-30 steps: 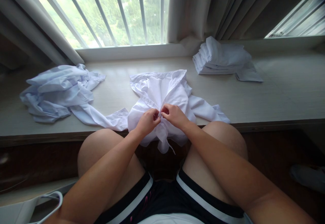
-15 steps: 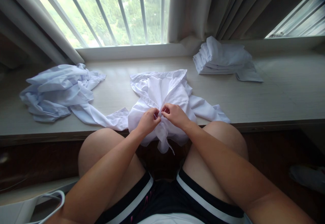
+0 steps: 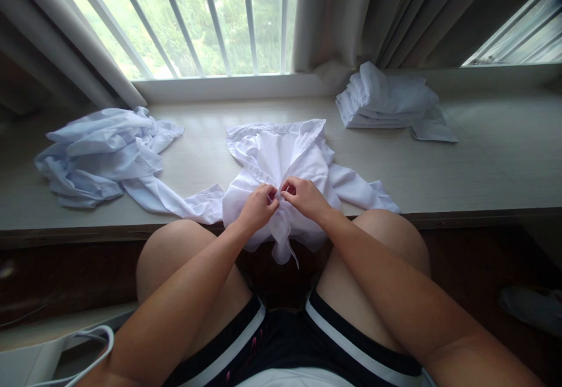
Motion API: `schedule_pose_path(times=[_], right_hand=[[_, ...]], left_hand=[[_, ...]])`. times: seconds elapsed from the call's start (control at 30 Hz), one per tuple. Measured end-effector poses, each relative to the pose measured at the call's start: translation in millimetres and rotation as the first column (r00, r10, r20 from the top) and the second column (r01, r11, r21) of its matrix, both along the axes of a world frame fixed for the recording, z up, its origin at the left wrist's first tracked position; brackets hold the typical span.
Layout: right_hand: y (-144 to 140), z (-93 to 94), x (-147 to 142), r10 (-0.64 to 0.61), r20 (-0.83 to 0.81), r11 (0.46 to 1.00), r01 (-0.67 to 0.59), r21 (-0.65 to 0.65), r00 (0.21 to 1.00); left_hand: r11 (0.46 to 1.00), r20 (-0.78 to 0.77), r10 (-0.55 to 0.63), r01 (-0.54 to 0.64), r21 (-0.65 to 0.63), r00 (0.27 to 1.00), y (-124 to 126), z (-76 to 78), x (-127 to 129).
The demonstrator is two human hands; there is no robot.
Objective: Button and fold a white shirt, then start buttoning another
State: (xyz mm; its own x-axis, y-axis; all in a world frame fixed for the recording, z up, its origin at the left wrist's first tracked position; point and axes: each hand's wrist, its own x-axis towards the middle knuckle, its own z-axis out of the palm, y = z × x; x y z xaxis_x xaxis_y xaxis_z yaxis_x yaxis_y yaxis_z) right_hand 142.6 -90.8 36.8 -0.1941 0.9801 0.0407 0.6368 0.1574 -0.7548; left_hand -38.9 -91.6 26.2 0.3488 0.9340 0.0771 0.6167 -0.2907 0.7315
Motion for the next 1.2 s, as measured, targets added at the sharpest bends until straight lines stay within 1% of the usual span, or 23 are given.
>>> schedule_pose_path(times=[0.67,0.97,1.2], right_hand=[[-0.4,-1.0,0.8,0.01,0.007,1.0,-0.01,0.001,1.0],[-0.9,1.0,1.0,0.005,0.03,1.0,-0.004,-0.014,1.0],[-1.4,-0.2,0.5,0.007,0.023,1.0,-0.007,-0.01,1.0]], left_hand=[[1.0,-0.005,0.003,-0.003,0.01,1.0,0.5,1.1,0.2],[1.0,-0.014,0.019,-0.018,0.008,1.0,1.3,-1.2,0.9],[1.0,-0.004,0.008,-0.008,0.018,1.0,0.7,-1.3,0.2]])
